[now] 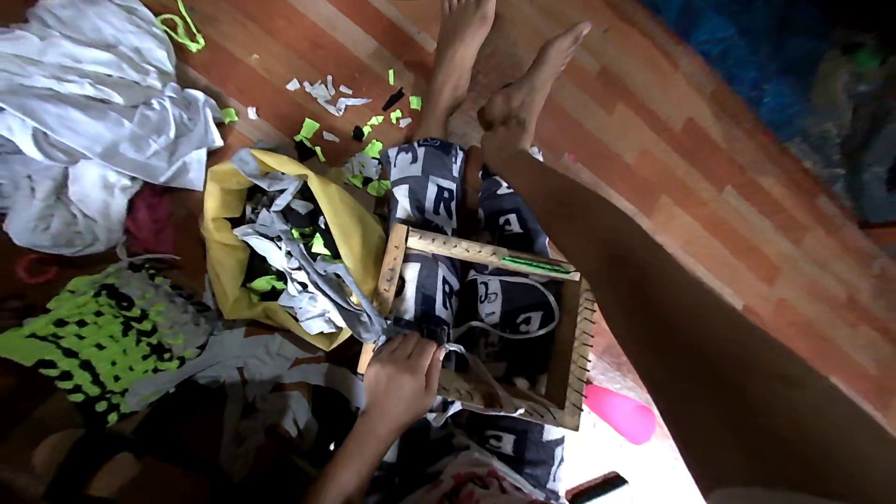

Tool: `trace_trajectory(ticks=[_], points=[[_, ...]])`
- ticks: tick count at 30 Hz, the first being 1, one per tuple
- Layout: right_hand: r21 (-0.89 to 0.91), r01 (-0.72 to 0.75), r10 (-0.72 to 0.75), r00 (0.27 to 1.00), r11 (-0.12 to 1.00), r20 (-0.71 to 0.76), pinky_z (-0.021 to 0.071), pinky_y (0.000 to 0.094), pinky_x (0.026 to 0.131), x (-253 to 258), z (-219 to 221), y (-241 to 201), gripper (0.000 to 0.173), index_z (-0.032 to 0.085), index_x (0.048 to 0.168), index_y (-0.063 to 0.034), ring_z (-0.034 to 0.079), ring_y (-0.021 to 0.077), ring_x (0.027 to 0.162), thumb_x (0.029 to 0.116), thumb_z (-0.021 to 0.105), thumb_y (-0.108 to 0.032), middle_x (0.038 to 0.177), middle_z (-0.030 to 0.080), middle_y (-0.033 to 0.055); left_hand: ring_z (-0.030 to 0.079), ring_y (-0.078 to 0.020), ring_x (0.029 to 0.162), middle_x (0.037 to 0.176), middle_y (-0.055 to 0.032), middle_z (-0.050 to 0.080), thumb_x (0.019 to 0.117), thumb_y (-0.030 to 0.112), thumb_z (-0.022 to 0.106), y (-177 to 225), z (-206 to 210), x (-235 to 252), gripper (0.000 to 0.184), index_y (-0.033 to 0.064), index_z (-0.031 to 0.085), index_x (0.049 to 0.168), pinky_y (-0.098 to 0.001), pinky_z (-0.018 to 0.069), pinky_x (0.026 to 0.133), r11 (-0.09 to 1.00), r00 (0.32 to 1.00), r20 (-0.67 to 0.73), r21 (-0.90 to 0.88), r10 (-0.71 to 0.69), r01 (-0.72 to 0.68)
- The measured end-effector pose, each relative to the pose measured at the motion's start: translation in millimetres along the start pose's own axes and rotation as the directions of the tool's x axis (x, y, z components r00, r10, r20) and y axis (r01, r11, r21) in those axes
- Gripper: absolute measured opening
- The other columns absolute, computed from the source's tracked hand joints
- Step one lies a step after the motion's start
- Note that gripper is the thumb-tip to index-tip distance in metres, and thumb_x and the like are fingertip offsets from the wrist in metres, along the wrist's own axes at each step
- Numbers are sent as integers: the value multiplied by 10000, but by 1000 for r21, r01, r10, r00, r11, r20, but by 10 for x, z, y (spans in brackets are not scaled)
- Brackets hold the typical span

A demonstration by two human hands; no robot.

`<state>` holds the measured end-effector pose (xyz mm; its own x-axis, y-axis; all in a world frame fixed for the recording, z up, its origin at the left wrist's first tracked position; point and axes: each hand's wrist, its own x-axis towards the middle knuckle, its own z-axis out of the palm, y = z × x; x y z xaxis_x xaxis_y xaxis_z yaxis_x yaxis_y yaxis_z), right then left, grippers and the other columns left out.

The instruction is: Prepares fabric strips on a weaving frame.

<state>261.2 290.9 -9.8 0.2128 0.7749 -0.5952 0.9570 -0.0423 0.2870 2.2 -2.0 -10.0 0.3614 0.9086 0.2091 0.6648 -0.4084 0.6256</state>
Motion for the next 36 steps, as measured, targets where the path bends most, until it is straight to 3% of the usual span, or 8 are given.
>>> trace_trajectory(ticks=[4, 7, 10, 13, 16, 19, 26, 36], points=[[3, -17, 17, 994, 1000, -107, 362, 716, 1051, 295, 249, 88, 305, 617, 1231, 141, 430, 562, 1348, 971, 575, -13, 1415, 481, 385, 694, -215, 716, 729, -56, 676, 1003, 272, 474, -1, 12, 1, 371, 93, 688, 759, -351, 564, 634, 1000, 1000, -2, 8, -1, 1], [170, -16, 39, 991, 985, -131, 414, 694, 1023, 185, 108, 177, 415, 534, 1362, 112, 466, 540, 1340, 992, 588, -69, 1453, 471, 354, 698, -218, 722, 735, -59, 681, 1000, 271, 477, -2, 11, 3, 367, 93, 696, 766, -356, 566, 637, 1000, 1000, 2, 16, 1, -1], [499, 80, 12, 984, 863, -178, 326, 538, 1179, -103, -240, 260, 490, 425, 1519, 9, 416, 417, 1439, 1051, 530, -94, 1560, 416, 262, 710, -231, 728, 750, -69, 695, 996, 275, 477, 13, 15, 9, 372, 83, 703, 771, -371, 575, 636, 1000, 1000, -1, 25, -2, 2], [798, 118, 73, 977, 591, -198, 435, 365, 1072, -204, -281, 398, 409, 523, 1410, 66, 600, 236, 1221, 1051, 529, -131, 1372, 603, 208, 717, -236, 736, 757, -74, 702, 995, 274, 482, 13, 23, 17, 370, 81, 707, 774, -379, 579, 639, 1000, 1000, -8, 31, 4, -4], [958, 143, -26, 990, 249, -141, 565, 242, 744, -355, -12, 670, 249, 576, 1228, -14, 660, 53, 794, 1090, 469, -193, 989, 673, 14, 721, -242, 747, 777, -81, 713, 995, 270, 487, 5, 15, 3, 362, 75, 716, 793, -385, 582, 656, 999, 1000, 1, 30, 12, -12], [970, 236, -195, 955, 52, -222, 567, 263, 765, -565, 7, 752, 257, 630, 1128, -44, 659, 65, 786, 1098, 405, -165, 925, 683, -29, 720, -251, 740, 773, -90, 710, 988, 262, 493, 2, 24, -2, 356, 66, 716, 792, -392, 582, 643, 999, 1000, -2, 41, 24, -24], [907, 416, -370, 833, -69, -410, 575, 293, 854, -941, 13, 791, 333, 656, 1181, -8, 687, 93, 899, 1077, 358, -112, 1043, 716, 14, 725, -260, 756, 797, -101, 720, 974, 237, 522, 19, 36, -22, 326, 46, 726, 807, -408, 584, 657, 998, 1000, -16, 66, 27, -26], [789, 566, -351, 708, -239, -613, 581, 276, 830, -1801, 89, 834, 308, 713, 1110, -41, 694, 73, 896, 1017, 432, -126, 1043, 741, -11, 733, -305, 796, 862, -138, 736, 984, 209, 574, 13, -92, 34, 286, 5, 740, 872, -499, 588, 699, 1000, 998, 59, 26, -12, 10]])
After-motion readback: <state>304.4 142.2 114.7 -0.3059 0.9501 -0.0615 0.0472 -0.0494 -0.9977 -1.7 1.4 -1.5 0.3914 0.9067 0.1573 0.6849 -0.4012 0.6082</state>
